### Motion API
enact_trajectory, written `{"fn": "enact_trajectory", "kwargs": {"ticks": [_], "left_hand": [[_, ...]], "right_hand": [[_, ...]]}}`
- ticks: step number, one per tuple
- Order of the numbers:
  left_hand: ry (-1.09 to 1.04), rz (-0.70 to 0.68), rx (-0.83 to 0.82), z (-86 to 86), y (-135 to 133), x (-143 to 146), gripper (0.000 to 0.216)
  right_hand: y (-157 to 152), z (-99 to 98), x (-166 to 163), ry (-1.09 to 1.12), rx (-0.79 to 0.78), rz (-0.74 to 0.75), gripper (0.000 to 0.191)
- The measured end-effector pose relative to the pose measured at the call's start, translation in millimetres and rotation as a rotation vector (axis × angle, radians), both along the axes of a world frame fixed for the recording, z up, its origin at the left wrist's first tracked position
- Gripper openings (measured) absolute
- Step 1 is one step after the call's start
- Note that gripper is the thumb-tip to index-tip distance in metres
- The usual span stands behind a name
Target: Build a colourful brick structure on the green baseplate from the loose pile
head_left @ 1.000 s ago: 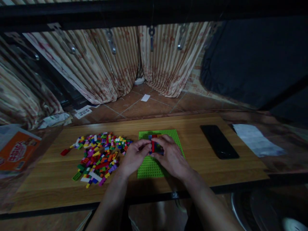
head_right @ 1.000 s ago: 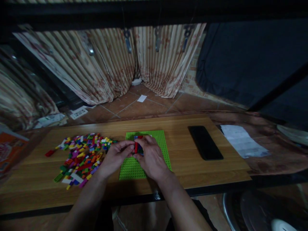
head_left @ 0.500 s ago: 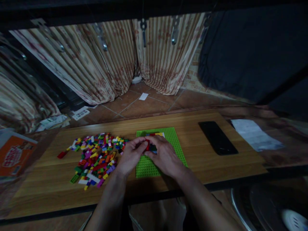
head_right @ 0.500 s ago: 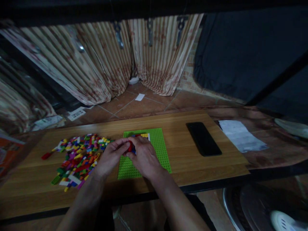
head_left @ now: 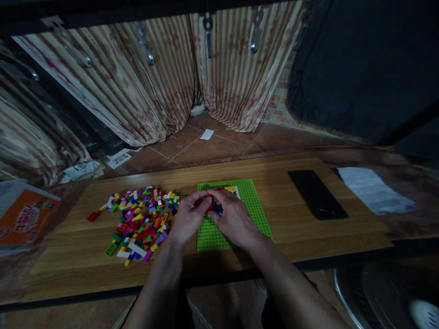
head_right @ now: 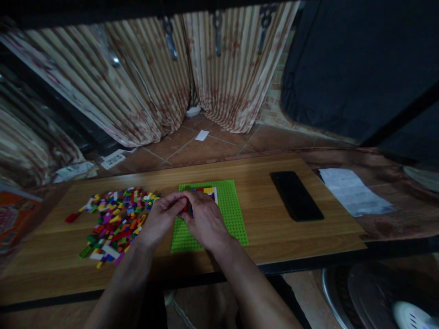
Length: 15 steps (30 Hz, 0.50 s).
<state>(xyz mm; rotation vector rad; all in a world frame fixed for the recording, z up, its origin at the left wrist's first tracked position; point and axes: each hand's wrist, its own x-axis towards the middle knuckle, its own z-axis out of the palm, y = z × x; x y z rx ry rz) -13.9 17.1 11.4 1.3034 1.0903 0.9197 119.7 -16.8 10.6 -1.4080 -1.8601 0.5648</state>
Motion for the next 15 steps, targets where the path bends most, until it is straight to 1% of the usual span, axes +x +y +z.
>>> {"fn": "enact_trajectory", "kwargs": {"ticks": [6, 10, 15], "left_hand": [[0.015, 0.028, 0.013, -2.1, 1.5, -2.5, 0.026], [-0.015, 0.045, 0.024, -3.8, 2.9, -4.0, 0.026], [-0.069, 0.073, 0.045, -9.9, 5.5, -5.4, 0.029]], "right_hand": [[1.6, 0.7, -3.2, 0.0, -0.016, 0.002, 0.046], [3.7, 0.3, -6.6, 0.004, -0.02, 0.008, 0.047], [5.3, -0.6, -10.2, -0.005, -0.036, 0.01, 0.052]]}}
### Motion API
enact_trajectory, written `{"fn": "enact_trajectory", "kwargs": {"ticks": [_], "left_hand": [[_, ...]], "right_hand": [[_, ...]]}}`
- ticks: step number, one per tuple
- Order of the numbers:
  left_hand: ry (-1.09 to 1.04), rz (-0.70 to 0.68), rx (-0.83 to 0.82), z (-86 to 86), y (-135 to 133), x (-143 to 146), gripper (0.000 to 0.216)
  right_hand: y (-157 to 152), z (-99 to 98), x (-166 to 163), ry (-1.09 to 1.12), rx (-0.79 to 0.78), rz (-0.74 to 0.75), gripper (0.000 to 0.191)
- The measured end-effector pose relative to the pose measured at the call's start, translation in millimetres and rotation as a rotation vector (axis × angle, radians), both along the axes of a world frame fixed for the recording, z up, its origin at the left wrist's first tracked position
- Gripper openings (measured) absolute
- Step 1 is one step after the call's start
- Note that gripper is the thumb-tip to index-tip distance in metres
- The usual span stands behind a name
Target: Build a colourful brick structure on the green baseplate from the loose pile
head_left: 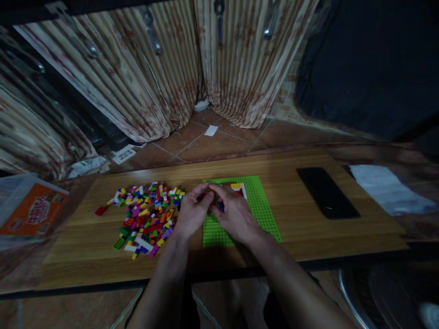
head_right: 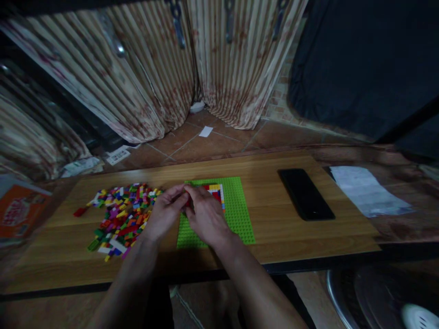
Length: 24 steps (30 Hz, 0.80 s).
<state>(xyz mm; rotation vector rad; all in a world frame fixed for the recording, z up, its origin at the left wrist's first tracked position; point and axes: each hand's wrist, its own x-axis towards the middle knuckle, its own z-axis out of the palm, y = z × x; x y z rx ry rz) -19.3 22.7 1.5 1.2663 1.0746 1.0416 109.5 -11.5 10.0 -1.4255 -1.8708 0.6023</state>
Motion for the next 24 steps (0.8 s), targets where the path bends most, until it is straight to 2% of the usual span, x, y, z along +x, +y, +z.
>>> {"fn": "enact_trajectory", "kwargs": {"ticks": [7, 12, 20, 24], "left_hand": [[0.031, 0.015, 0.037, 0.2, 0, 0, 0.026], [0.026, 0.044, -0.009, 3.2, 0, -1, 0.027], [0.076, 0.106, -0.055, 7.8, 1, 0, 0.029], [0.089, 0.154, -0.042, 9.5, 1, -1, 0.027]], "right_hand": [[0, -0.9, -2, 0.016, 0.022, 0.024, 0.051], [1, -1.2, 0, 0.038, 0.054, 0.005, 0.049], [6, -6.1, 18, 0.114, 0.137, -0.104, 0.037], [8, -5.5, 34, 0.212, 0.134, -0.215, 0.033]]}}
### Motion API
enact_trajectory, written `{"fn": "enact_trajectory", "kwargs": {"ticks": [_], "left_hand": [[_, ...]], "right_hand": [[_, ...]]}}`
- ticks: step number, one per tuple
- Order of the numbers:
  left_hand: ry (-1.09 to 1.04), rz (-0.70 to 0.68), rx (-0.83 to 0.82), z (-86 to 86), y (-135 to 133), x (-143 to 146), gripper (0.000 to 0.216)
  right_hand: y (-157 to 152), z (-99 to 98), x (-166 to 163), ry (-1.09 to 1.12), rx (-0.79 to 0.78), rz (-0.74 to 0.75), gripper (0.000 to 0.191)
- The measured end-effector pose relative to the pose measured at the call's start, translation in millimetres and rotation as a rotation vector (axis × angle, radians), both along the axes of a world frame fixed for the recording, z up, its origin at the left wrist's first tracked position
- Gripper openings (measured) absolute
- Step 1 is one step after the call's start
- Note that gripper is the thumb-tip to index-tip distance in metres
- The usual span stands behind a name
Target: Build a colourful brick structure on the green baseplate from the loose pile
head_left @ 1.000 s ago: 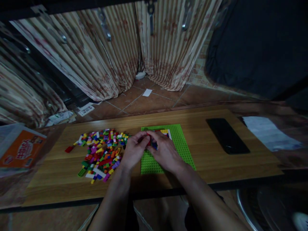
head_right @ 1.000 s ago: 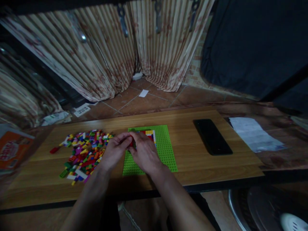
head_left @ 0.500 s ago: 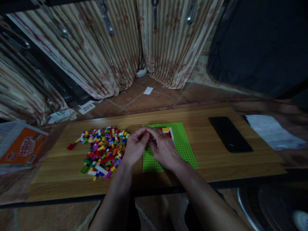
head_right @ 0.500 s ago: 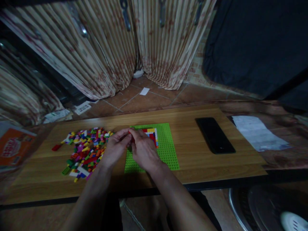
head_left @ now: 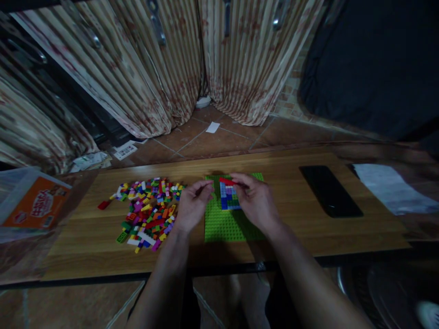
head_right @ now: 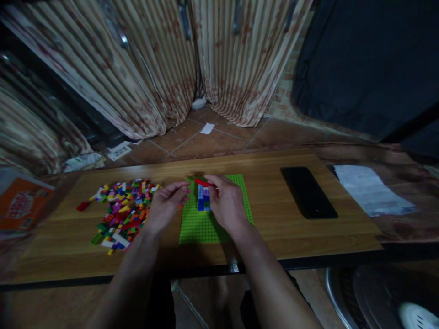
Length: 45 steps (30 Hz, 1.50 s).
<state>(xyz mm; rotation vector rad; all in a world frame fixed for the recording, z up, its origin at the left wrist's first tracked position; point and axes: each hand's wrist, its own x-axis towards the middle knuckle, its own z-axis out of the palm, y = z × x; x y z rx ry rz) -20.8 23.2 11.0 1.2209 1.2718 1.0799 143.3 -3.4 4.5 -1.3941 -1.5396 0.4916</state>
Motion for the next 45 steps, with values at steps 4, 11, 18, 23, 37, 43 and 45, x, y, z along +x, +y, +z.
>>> {"fn": "enact_trajectory", "kwargs": {"ticks": [4, 11, 18, 23, 37, 43, 45], "left_hand": [[0.042, -0.003, 0.003, -1.7, 0, -2, 0.027], [0.091, -0.066, 0.005, -11.4, 1, -3, 0.029], [0.144, -0.119, 0.022, -14.6, 2, -5, 0.028], [0.155, -0.154, 0.022, -18.0, 2, -7, 0.028], [0.214, -0.266, 0.071, -10.7, -1, -7, 0.022], [0.216, -0.262, 0.099, -16.4, -2, -1, 0.018], [0.246, -0.251, 0.102, -15.7, -4, 1, 0.018]], "right_hand": [[2, 1.1, 13, 0.066, -0.025, -0.074, 0.029], [2, 1.7, 21, 0.119, -0.067, -0.065, 0.028], [-3, 7.3, 19, 0.063, -0.12, 0.044, 0.028], [-5, 5.0, 19, -0.023, -0.121, 0.145, 0.027], [-5, -0.3, 23, -0.202, -0.11, 0.217, 0.033], [-5, -0.9, 20, -0.23, -0.118, 0.204, 0.035], [-5, -0.3, 19, -0.234, -0.115, 0.204, 0.035]]}}
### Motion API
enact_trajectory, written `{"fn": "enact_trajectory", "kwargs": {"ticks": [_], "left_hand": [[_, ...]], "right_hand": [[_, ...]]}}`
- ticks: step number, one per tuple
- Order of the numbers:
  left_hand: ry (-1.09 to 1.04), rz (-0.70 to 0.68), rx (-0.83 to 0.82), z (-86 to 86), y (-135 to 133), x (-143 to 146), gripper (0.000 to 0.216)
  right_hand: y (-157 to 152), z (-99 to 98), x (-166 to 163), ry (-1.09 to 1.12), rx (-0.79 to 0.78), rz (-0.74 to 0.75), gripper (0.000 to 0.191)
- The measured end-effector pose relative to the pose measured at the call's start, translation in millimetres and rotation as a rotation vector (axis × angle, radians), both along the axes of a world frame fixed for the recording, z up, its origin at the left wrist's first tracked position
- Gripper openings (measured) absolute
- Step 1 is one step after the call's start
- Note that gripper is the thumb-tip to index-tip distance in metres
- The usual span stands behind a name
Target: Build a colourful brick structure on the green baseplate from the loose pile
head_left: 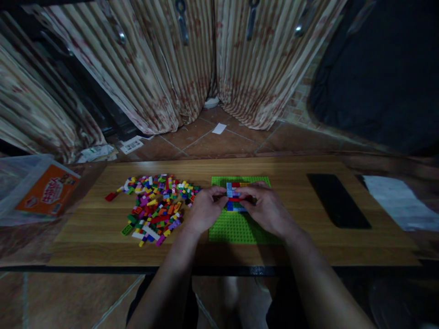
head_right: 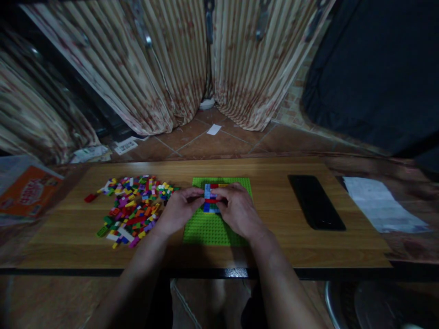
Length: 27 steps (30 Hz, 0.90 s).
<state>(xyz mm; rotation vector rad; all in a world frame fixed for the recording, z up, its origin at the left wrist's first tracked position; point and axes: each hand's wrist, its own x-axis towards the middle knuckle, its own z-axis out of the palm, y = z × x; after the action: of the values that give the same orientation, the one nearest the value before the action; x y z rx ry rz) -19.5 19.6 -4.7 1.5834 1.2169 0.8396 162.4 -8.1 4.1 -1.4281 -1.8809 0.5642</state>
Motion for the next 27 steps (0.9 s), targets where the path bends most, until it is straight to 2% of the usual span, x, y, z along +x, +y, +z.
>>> {"fn": "enact_trajectory", "kwargs": {"ticks": [7, 15, 27], "left_hand": [[0.047, 0.03, 0.01, 6.1, -4.0, 4.5, 0.019], [0.094, 0.078, 0.018, 5.4, -2.8, 6.6, 0.022], [-0.033, 0.133, -0.058, 3.6, 0.7, 7.8, 0.023]], "right_hand": [[1.1, 0.8, 1.8, -0.012, 0.045, -0.003, 0.031], [2.3, -1.5, 2.1, -0.062, 0.067, 0.006, 0.012], [5.0, -5.2, 2.3, -0.038, 0.054, -0.003, 0.013]]}}
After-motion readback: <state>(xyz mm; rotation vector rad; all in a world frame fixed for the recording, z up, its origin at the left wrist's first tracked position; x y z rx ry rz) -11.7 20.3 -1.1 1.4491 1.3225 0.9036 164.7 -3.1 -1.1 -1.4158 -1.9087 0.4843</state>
